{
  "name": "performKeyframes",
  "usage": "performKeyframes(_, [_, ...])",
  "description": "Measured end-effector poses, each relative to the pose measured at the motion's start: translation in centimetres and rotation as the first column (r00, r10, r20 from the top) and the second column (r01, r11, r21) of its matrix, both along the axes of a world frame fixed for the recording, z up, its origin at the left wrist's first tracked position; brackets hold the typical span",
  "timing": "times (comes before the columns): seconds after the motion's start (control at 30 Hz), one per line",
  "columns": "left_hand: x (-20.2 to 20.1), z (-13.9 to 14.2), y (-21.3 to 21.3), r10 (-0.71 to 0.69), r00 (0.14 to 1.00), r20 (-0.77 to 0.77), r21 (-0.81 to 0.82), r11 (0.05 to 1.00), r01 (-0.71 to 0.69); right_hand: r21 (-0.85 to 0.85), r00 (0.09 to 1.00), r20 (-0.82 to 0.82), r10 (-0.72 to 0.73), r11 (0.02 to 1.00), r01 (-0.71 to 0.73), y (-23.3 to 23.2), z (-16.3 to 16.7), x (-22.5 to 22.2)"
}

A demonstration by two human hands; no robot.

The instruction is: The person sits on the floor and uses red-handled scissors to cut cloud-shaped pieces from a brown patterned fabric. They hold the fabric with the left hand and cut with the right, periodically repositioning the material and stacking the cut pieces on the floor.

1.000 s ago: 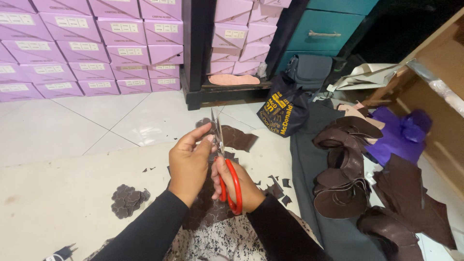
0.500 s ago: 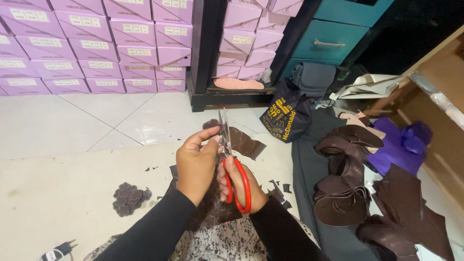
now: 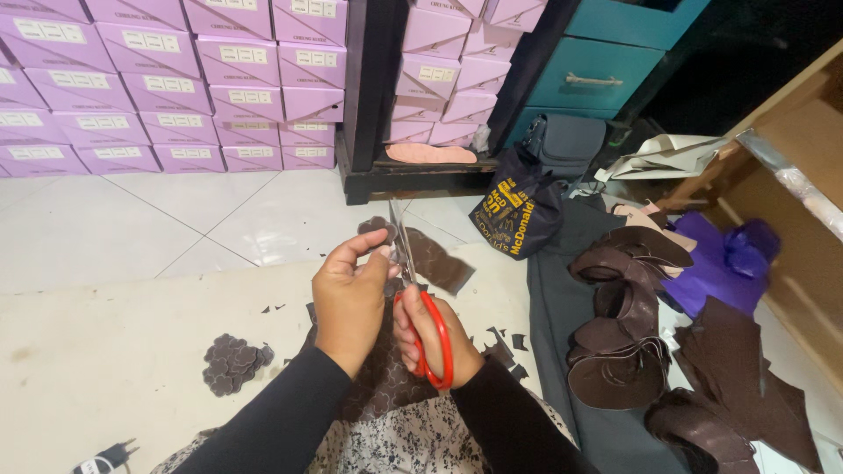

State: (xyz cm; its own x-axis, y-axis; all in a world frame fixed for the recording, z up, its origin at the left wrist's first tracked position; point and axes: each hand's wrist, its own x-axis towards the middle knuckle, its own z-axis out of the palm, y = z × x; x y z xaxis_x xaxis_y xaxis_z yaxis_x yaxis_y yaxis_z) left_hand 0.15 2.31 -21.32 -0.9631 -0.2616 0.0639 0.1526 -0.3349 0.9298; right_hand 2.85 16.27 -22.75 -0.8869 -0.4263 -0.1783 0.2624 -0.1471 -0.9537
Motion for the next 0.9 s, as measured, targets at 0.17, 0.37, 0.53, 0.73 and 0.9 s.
performKeyframes(0.17, [-0.7, -0.2, -1.1, 0.017, 0.999, -0.030, 0.047, 0.999, -0.016, -0.086, 0.995, -0.099, 0.015, 0.996, -0.024, 1.1, -0.4, -0.4])
performKeyframes(0.37, [-1.4, 0.4, -3.3, -0.211, 0.977, -0.005, -0.087, 0.974, 0.210, 0.015, 0.723, -0.653, -0.228, 0.950, 0.313, 3.1, -0.1, -2.4])
performKeyframes(0.53, [-1.2, 0.8, -4.0, -0.426, 0.903, 0.061, -0.191, 0.883, 0.430, 0.038, 0.950, -0.217, -0.223, 0.971, 0.237, 3.5, -1.4, -4.4])
performKeyframes(0.73, [-2.8, 1.1, -8.0, -0.284, 0.896, 0.341, -0.402, 0.818, 0.412, 0.006, 0.923, -0.260, -0.285, 0.955, 0.297, 4.3, -3.0, -4.8])
performKeyframes(0.9, [-2.6, 1.0, -14.4, 0.041, 0.780, 0.624, -0.647, 0.588, 0.486, 0.103, 0.916, -0.222, -0.335, 0.926, 0.363, 4.9, -2.2, -4.8])
